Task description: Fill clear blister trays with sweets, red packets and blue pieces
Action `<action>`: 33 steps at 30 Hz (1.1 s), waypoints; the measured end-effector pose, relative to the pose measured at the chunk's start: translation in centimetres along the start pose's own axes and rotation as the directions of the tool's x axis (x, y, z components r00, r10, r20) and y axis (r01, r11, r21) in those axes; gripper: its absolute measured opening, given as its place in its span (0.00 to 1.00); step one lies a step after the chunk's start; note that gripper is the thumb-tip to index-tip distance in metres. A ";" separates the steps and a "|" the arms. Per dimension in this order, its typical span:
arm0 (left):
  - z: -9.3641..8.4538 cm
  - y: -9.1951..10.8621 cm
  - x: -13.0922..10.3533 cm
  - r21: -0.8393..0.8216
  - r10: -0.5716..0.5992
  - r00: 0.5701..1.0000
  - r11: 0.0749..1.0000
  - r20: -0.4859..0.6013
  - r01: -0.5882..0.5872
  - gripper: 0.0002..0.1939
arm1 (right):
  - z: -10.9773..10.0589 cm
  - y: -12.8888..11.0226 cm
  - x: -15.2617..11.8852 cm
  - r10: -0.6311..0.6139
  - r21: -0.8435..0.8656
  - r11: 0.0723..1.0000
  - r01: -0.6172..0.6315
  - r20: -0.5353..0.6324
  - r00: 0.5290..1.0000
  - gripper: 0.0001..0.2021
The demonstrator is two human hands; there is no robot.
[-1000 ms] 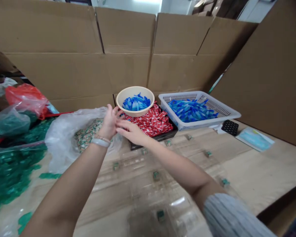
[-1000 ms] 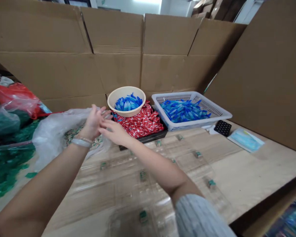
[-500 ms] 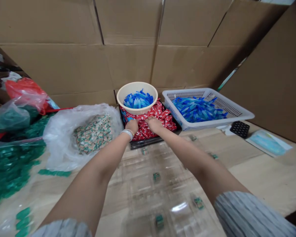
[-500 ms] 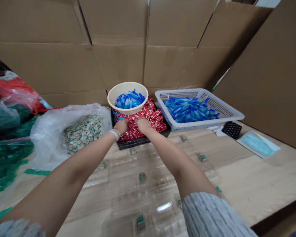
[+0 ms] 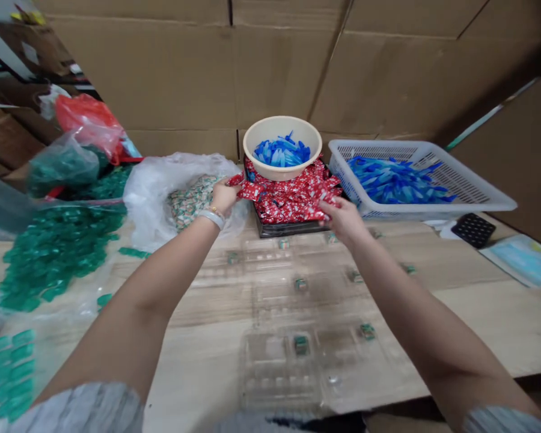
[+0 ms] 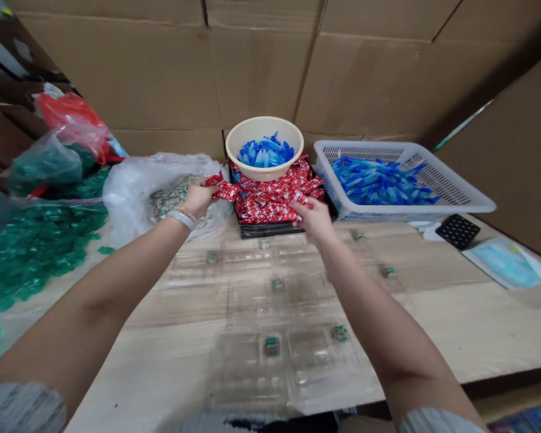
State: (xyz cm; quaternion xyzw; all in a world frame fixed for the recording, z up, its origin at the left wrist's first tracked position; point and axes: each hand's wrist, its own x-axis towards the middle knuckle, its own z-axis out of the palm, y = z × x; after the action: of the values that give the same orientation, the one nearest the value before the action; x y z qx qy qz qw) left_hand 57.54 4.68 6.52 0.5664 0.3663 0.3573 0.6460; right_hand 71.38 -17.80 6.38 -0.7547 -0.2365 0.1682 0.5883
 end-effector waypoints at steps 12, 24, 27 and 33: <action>-15.0 -6.8 -15.0 0.351 0.013 0.986 0.935 -0.166 0.047 0.16 | 10.6 6.2 -7.6 -0.434 -0.355 0.794 0.494 0.238 0.869 0.13; -18.5 -5.5 -15.4 0.340 0.116 0.937 0.940 -0.329 0.003 0.18 | 13.9 1.0 -11.1 -0.283 -0.383 0.767 0.515 0.519 0.807 0.12; -19.5 -5.6 -14.7 0.300 0.133 0.913 0.954 -0.385 -0.012 0.19 | 19.1 0.4 -11.1 -0.167 -0.421 0.747 0.514 0.629 0.759 0.11; -17.2 -7.0 -17.0 0.196 0.037 0.964 0.980 -0.263 0.016 0.21 | 19.8 -0.5 -13.9 -0.149 -0.321 0.883 0.342 0.499 0.853 0.13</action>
State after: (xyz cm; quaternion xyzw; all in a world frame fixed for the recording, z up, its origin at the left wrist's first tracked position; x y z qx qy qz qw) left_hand 34.69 -2.82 -0.81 0.5763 0.4801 0.3955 0.5301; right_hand 49.25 -9.39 1.57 -0.7591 -0.4949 0.2121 0.3658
